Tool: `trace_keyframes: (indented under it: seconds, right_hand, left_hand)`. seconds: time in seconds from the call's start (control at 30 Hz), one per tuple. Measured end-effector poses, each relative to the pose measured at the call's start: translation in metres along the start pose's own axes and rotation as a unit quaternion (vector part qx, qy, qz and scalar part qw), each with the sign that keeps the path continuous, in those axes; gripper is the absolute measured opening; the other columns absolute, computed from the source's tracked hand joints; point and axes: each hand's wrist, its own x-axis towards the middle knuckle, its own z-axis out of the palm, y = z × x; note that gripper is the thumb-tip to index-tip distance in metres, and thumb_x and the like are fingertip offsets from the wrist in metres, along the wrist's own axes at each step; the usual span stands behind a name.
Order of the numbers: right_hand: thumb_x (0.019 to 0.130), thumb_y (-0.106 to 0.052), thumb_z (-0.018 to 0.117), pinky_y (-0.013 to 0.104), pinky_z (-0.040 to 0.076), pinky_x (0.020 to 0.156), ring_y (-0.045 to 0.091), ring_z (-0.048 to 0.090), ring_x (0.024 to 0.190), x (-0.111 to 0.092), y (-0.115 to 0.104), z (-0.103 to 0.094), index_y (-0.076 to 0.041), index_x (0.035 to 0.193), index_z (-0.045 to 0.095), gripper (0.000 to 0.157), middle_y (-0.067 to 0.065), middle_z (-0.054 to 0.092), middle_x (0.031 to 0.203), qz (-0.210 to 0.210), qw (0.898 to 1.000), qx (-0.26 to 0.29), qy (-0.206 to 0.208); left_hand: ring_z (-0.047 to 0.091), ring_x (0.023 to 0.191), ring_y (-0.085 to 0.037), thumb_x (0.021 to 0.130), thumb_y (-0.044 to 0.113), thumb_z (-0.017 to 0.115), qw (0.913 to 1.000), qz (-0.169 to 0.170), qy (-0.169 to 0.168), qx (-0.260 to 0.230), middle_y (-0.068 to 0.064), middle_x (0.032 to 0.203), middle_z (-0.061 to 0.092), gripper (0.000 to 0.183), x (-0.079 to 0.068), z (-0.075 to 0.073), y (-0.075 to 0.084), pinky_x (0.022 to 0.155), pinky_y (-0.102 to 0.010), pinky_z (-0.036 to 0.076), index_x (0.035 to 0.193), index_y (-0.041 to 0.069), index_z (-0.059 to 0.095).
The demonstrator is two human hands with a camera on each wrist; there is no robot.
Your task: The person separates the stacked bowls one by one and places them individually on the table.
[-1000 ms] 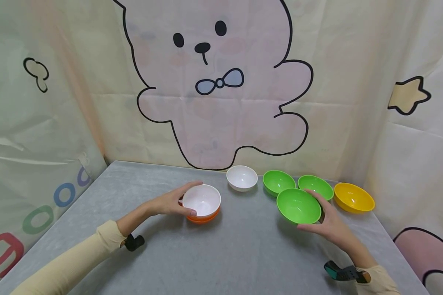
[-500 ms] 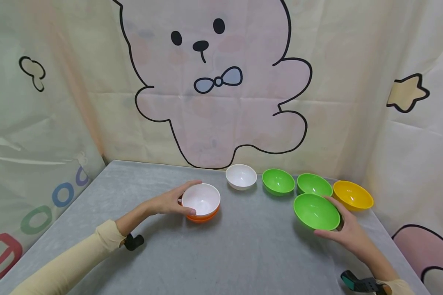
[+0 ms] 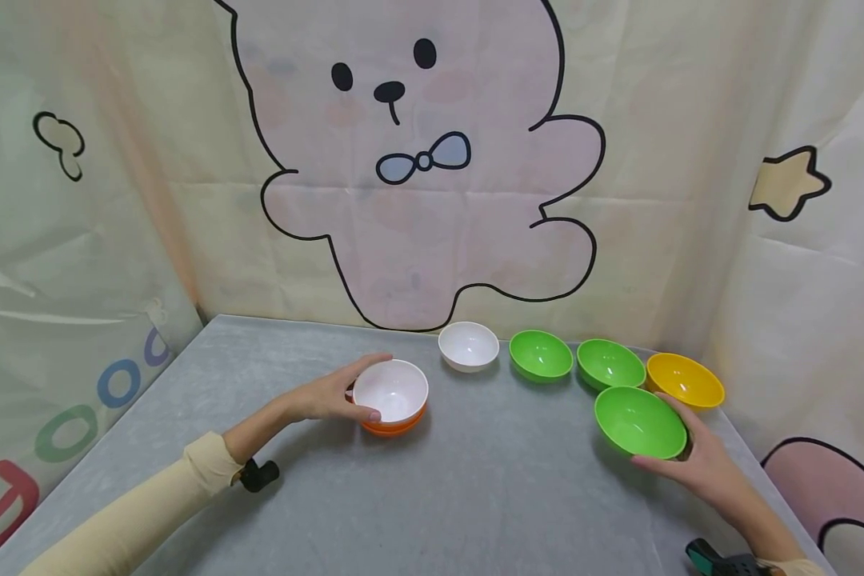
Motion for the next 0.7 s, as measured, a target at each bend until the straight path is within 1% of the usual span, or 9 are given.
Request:
trace_keyframes:
  seconds: [0.07,0.17,0.33,0.37,0.4,0.47,0.57,0.67,0.7]
  right_hand:
    - [0.087,-0.015,0.083,0.013,0.036,0.072,0.003,0.037,0.108,-0.002,0.003,-0.004,-0.006,0.161,0.023,0.096,0.025,0.037,0.143,0.009,1.000,-0.017,-0.005]
    - [0.089,-0.020,0.082,0.017,0.035,0.071,0.008,0.037,0.108,-0.005,0.008,-0.010,-0.006,0.162,0.020,0.097,0.030,0.035,0.145,0.024,0.999,-0.032,-0.012]
    - [0.092,-0.028,0.079,0.048,0.037,0.085,0.027,0.038,0.111,-0.009,0.017,-0.017,-0.005,0.162,0.015,0.098,0.034,0.031,0.147,0.059,0.997,-0.044,-0.015]
    - [0.092,-0.029,0.079,0.050,0.036,0.086,0.027,0.038,0.111,-0.011,0.019,-0.018,-0.005,0.162,0.015,0.098,0.034,0.032,0.147,0.063,0.997,-0.045,-0.013]
    - [0.091,-0.029,0.079,0.050,0.036,0.086,0.027,0.038,0.111,-0.012,0.022,-0.019,-0.005,0.162,0.016,0.098,0.033,0.033,0.146,0.066,0.997,-0.045,-0.010]
    - [0.091,-0.028,0.080,0.037,0.038,0.086,0.019,0.040,0.110,-0.016,0.027,-0.021,-0.007,0.162,0.017,0.098,0.030,0.035,0.144,0.070,0.997,-0.040,-0.003]
    - [0.092,-0.027,0.079,0.019,0.034,0.072,0.004,0.037,0.106,-0.019,0.034,-0.025,-0.009,0.163,0.015,0.098,0.028,0.033,0.144,0.076,0.997,-0.034,-0.001]
    - [0.093,-0.029,0.078,0.015,0.032,0.068,0.004,0.035,0.107,-0.021,0.039,-0.029,-0.005,0.163,0.009,0.102,0.033,0.028,0.149,0.088,0.995,-0.036,-0.006]
    - [0.093,-0.030,0.077,0.016,0.032,0.068,0.010,0.036,0.108,-0.021,0.040,-0.030,-0.003,0.162,0.007,0.102,0.036,0.026,0.150,0.095,0.995,-0.040,-0.009]
  left_hand:
    - [0.046,0.127,-0.026,0.085,0.038,0.082,1.0000,0.000,-0.001,-0.001,-0.007,0.153,0.036,0.096,0.000,0.000,0.000,0.102,-0.046,0.043,0.161,0.025,0.025]
    - [0.046,0.128,-0.026,0.085,0.038,0.082,1.0000,0.000,0.000,-0.004,-0.007,0.153,0.036,0.096,0.000,0.001,0.000,0.102,-0.046,0.043,0.161,0.025,0.025]
    - [0.047,0.127,-0.025,0.086,0.037,0.082,1.0000,0.000,-0.001,-0.005,-0.007,0.152,0.037,0.095,0.000,0.001,-0.001,0.102,-0.045,0.044,0.161,0.025,0.025]
    - [0.047,0.127,-0.025,0.086,0.037,0.082,1.0000,0.000,-0.001,-0.004,-0.007,0.152,0.037,0.095,0.000,0.001,-0.001,0.102,-0.045,0.044,0.161,0.025,0.025]
    - [0.047,0.127,-0.025,0.086,0.038,0.082,1.0000,0.000,-0.001,-0.004,-0.007,0.152,0.037,0.095,0.000,0.001,-0.001,0.102,-0.045,0.044,0.161,0.025,0.025]
    - [0.047,0.127,-0.025,0.086,0.038,0.082,1.0000,0.000,-0.002,-0.003,-0.007,0.152,0.037,0.095,0.000,0.000,-0.001,0.102,-0.045,0.044,0.161,0.026,0.025]
    - [0.047,0.126,-0.026,0.086,0.039,0.081,1.0000,0.001,-0.002,-0.003,-0.007,0.152,0.037,0.095,0.000,0.000,-0.001,0.101,-0.045,0.044,0.161,0.026,0.025]
    - [0.047,0.126,-0.025,0.086,0.040,0.081,1.0000,0.001,-0.003,-0.001,-0.007,0.152,0.036,0.095,0.000,0.000,-0.001,0.101,-0.044,0.044,0.161,0.027,0.025]
    - [0.047,0.126,-0.025,0.086,0.040,0.081,1.0000,0.001,-0.003,-0.001,-0.007,0.152,0.036,0.095,-0.001,0.000,-0.001,0.101,-0.044,0.044,0.161,0.027,0.025]
